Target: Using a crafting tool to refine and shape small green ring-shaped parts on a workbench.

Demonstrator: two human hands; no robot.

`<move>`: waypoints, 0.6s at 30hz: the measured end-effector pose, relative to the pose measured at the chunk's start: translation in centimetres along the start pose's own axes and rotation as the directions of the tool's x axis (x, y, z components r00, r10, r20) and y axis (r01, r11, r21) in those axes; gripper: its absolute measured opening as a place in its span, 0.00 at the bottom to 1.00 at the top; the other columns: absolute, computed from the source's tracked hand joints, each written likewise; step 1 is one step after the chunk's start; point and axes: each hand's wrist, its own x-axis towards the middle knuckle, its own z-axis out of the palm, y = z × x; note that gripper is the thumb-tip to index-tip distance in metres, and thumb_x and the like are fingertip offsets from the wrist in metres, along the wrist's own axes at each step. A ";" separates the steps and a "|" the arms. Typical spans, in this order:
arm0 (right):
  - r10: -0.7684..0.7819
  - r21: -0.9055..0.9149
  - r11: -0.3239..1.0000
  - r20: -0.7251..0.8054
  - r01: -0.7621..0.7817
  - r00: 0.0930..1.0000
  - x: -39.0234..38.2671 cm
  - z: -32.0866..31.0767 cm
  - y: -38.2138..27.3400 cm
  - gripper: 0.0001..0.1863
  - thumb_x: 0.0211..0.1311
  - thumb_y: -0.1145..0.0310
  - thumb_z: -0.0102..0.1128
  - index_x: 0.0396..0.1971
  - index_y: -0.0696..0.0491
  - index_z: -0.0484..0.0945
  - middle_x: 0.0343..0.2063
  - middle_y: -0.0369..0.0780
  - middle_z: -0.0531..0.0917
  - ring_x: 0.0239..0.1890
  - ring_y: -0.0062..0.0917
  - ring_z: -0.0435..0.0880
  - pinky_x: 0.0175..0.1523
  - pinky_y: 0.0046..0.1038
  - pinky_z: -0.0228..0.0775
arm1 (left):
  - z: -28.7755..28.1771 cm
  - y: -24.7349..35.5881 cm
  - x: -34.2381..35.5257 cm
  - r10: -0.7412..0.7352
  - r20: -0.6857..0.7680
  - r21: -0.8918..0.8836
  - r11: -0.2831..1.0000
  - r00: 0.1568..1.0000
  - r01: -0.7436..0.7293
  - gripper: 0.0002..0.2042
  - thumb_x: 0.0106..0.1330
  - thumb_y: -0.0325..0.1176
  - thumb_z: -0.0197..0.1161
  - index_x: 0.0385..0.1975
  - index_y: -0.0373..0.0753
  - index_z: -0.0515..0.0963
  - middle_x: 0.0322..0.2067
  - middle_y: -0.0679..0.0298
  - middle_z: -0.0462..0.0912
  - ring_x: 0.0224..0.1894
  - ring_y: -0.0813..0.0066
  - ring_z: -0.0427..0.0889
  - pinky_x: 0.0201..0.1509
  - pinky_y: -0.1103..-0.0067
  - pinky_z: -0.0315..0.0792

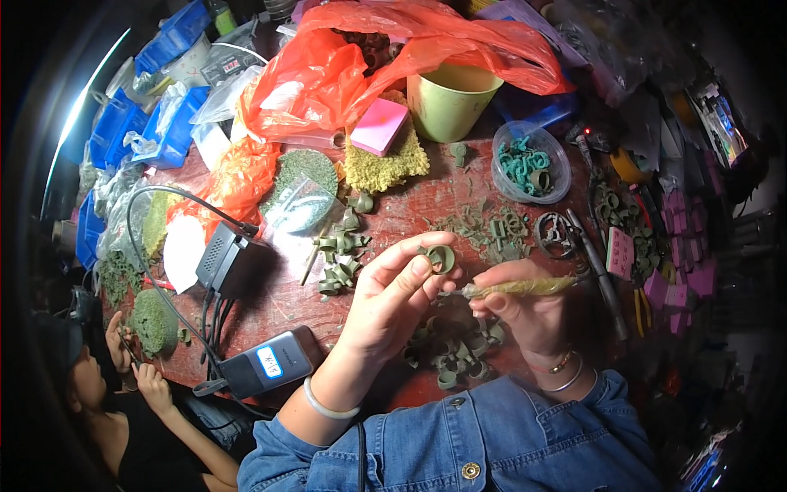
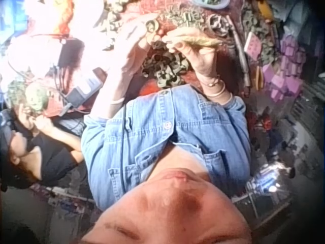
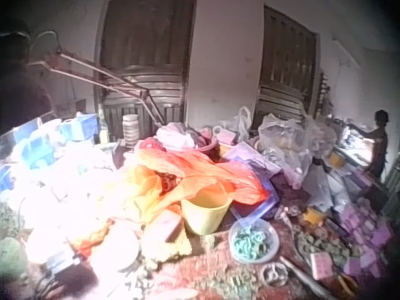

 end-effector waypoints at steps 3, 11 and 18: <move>-0.042 0.037 0.998 -0.180 0.050 0.983 0.2 0.3 0.2 0.13 0.65 0.72 0.64 0.46 0.61 0.78 0.40 0.42 0.85 0.38 0.19 0.85 0.44 0.20 0.79 | -0.3 0.1 -0.1 -0.007 0.074 -0.086 0.996 0.997 0.013 0.18 0.74 0.31 0.55 0.60 0.31 0.71 0.45 0.59 0.81 0.49 0.72 0.80 0.54 0.77 0.75; -0.062 0.103 0.992 -0.120 0.074 0.991 0.0 -0.1 0.7 0.12 0.67 0.72 0.61 0.47 0.62 0.77 0.40 0.44 0.85 0.40 0.21 0.85 0.46 0.20 0.80 | 0.2 0.2 -0.1 -0.028 0.021 -0.015 0.999 0.999 0.028 0.23 0.71 0.40 0.60 0.59 0.31 0.71 0.43 0.59 0.80 0.45 0.71 0.78 0.49 0.76 0.73; -0.068 0.179 0.981 -0.057 0.077 0.996 0.1 0.2 1.0 0.12 0.66 0.74 0.62 0.47 0.62 0.78 0.40 0.43 0.85 0.40 0.21 0.85 0.46 0.20 0.79 | -0.5 -0.1 -0.1 -0.006 0.086 -0.129 0.991 0.996 0.017 0.19 0.74 0.33 0.56 0.60 0.30 0.70 0.45 0.58 0.81 0.50 0.68 0.80 0.56 0.76 0.74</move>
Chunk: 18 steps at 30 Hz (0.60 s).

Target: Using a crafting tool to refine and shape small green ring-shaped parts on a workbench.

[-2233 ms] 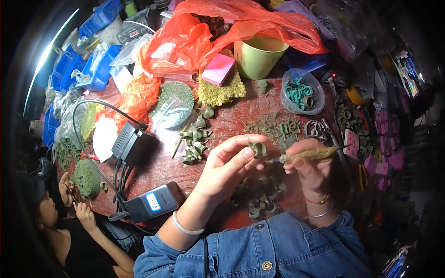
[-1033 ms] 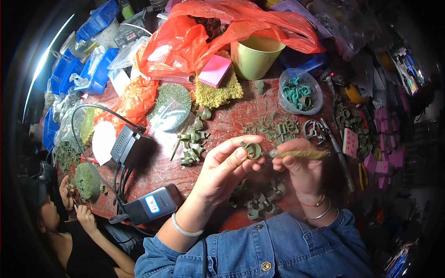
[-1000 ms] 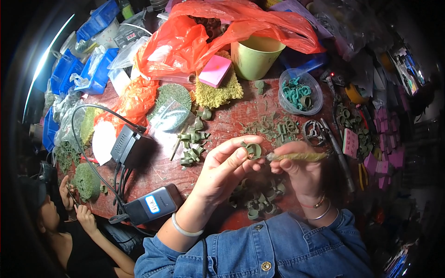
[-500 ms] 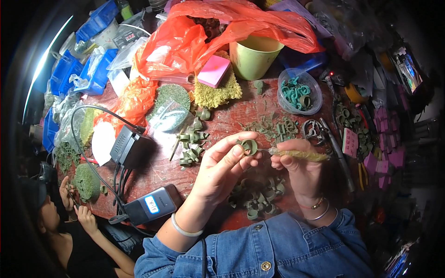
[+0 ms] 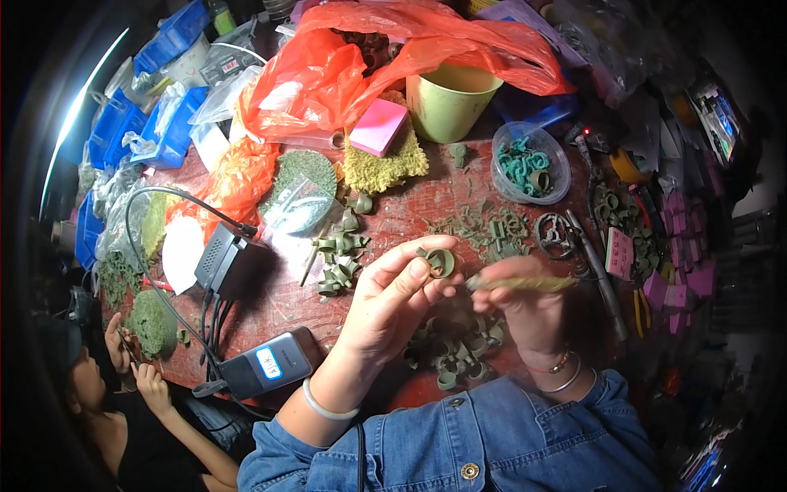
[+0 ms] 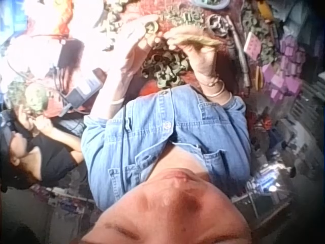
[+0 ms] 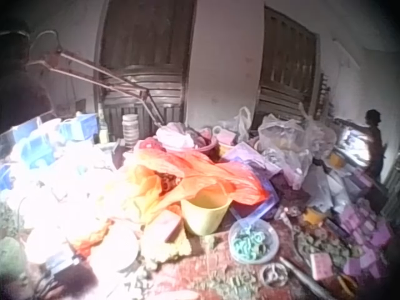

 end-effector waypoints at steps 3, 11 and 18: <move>0.072 -0.075 0.994 -0.012 -0.073 0.997 0.1 0.1 -0.7 0.12 0.65 0.75 0.63 0.46 0.61 0.79 0.39 0.44 0.86 0.38 0.20 0.85 0.45 0.20 0.79 | 0.1 0.1 0.1 -0.008 0.007 0.047 0.999 1.000 0.007 0.18 0.74 0.32 0.55 0.60 0.31 0.70 0.47 0.56 0.80 0.51 0.66 0.81 0.56 0.73 0.76; -0.037 -0.155 0.988 -0.234 0.000 0.972 0.7 -0.8 -1.7 0.10 0.64 0.73 0.65 0.43 0.59 0.79 0.34 0.38 0.84 0.33 0.14 0.82 0.39 0.15 0.75 | 1.0 -0.3 0.2 0.106 -0.130 0.311 0.948 0.986 -0.061 0.16 0.65 0.20 0.63 0.52 0.33 0.72 0.42 0.61 0.79 0.47 0.72 0.81 0.50 0.78 0.79; -0.106 -0.287 0.955 -0.096 0.075 0.990 0.7 -1.2 -1.6 0.10 0.62 0.76 0.66 0.42 0.60 0.80 0.35 0.37 0.82 0.35 0.14 0.78 0.41 0.14 0.69 | 0.8 -0.5 0.3 0.100 -0.123 0.362 0.931 0.987 -0.049 0.19 0.59 0.16 0.68 0.50 0.33 0.74 0.41 0.65 0.79 0.43 0.81 0.79 0.49 0.82 0.76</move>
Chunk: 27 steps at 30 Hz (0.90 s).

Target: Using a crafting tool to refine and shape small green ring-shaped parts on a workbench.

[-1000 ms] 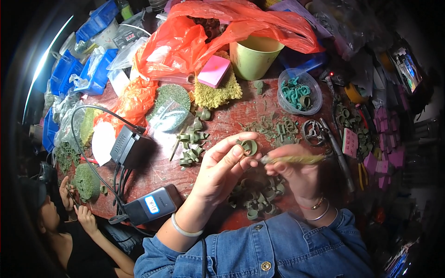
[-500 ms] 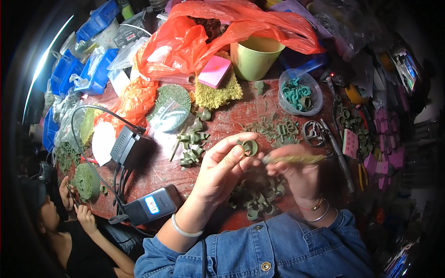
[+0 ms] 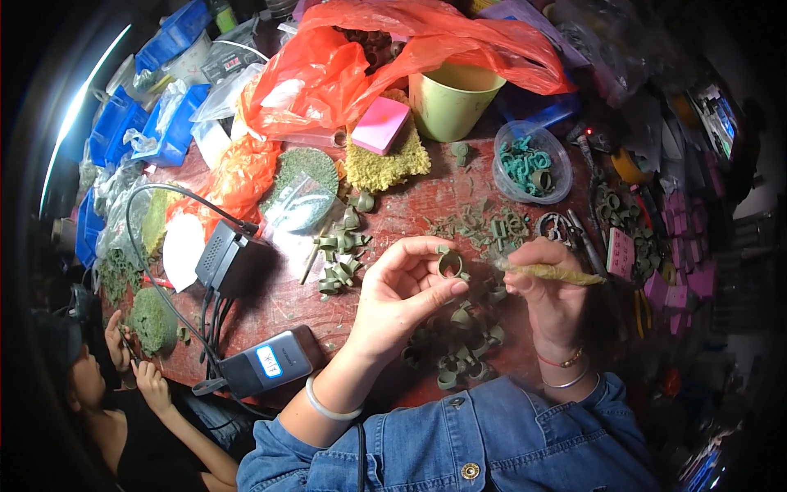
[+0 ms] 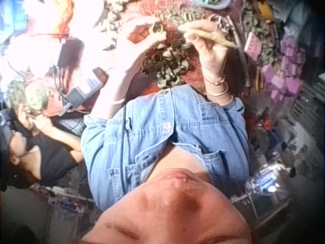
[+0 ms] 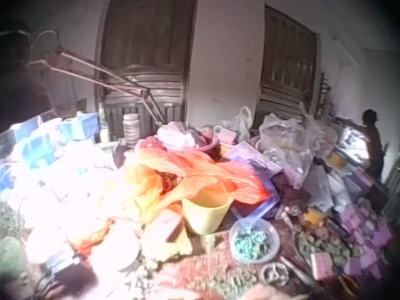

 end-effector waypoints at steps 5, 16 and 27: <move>-0.095 -0.147 0.983 0.115 0.112 0.989 0.5 0.2 0.1 0.09 0.60 0.76 0.68 0.40 0.60 0.81 0.34 0.37 0.83 0.35 0.16 0.78 0.40 0.17 0.68 | -0.4 -0.2 -0.2 -0.059 0.016 -0.002 0.998 0.998 0.059 0.19 0.57 0.17 0.70 0.49 0.33 0.75 0.43 0.62 0.80 0.46 0.78 0.79 0.52 0.79 0.76; -0.111 -0.181 0.978 -0.022 0.105 0.994 0.2 -0.4 -0.1 0.09 0.63 0.72 0.66 0.40 0.59 0.81 0.34 0.36 0.79 0.30 0.16 0.73 0.35 0.15 0.62 | 0.7 0.7 -0.1 -0.150 0.117 -0.066 0.985 0.982 0.159 0.17 0.67 0.24 0.62 0.55 0.32 0.74 0.46 0.61 0.80 0.49 0.71 0.80 0.55 0.75 0.76; 0.034 0.038 0.999 0.075 -0.036 0.997 0.7 -0.8 -0.1 0.11 0.59 0.65 0.63 0.34 0.58 0.78 0.34 0.38 0.76 0.38 0.19 0.73 0.46 0.22 0.63 | -0.5 0.8 -0.2 -0.318 0.210 -0.196 0.913 0.925 0.358 0.12 0.70 0.33 0.59 0.47 0.32 0.74 0.40 0.59 0.81 0.37 0.74 0.82 0.37 0.82 0.76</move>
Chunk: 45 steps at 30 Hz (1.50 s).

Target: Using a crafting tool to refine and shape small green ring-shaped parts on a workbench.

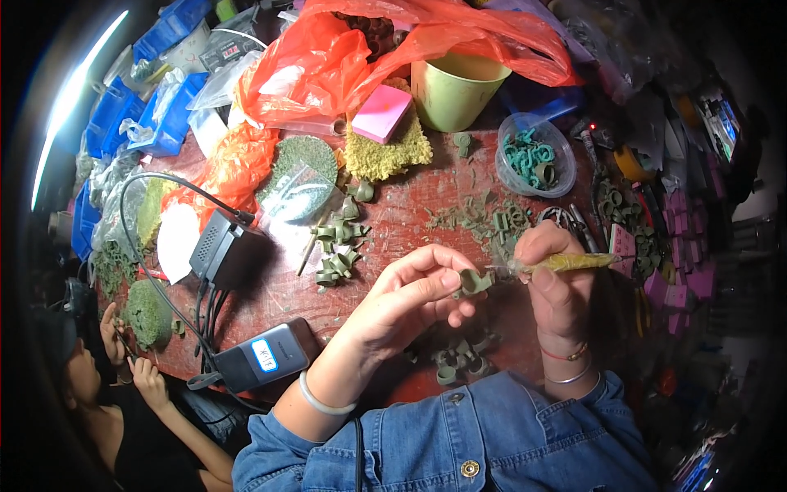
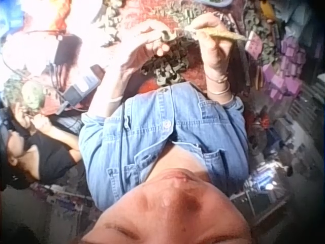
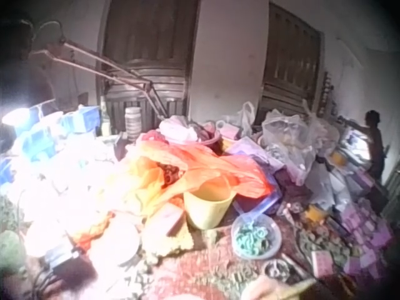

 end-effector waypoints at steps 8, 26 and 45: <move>-0.017 -0.052 0.998 0.139 0.025 0.990 0.1 0.3 -0.1 0.07 0.61 0.70 0.60 0.33 0.58 0.79 0.33 0.38 0.77 0.36 0.19 0.73 0.44 0.23 0.63 | 0.1 0.3 -0.1 -0.093 0.027 0.047 0.995 0.995 0.092 0.12 0.71 0.36 0.57 0.45 0.32 0.74 0.34 0.60 0.82 0.31 0.76 0.82 0.30 0.83 0.75; 0.151 0.145 0.979 -0.056 -0.142 0.987 -0.3 0.6 0.5 0.14 0.63 0.61 0.65 0.35 0.58 0.78 0.24 0.33 0.77 0.25 0.10 0.71 0.30 0.14 0.61 | 0.2 0.5 -0.2 -0.022 -0.006 0.082 0.996 1.000 0.022 0.14 0.68 0.35 0.62 0.46 0.30 0.76 0.35 0.61 0.81 0.33 0.76 0.82 0.35 0.82 0.77; 0.236 0.306 0.916 0.116 -0.260 0.965 -0.6 -1.0 0.8 0.17 0.61 0.61 0.69 0.37 0.60 0.78 0.30 0.38 0.79 0.28 0.13 0.75 0.30 0.15 0.65 | -0.1 0.4 -0.3 0.022 0.133 0.023 0.999 0.991 -0.026 0.13 0.69 0.31 0.60 0.49 0.30 0.76 0.39 0.59 0.82 0.38 0.76 0.81 0.42 0.80 0.77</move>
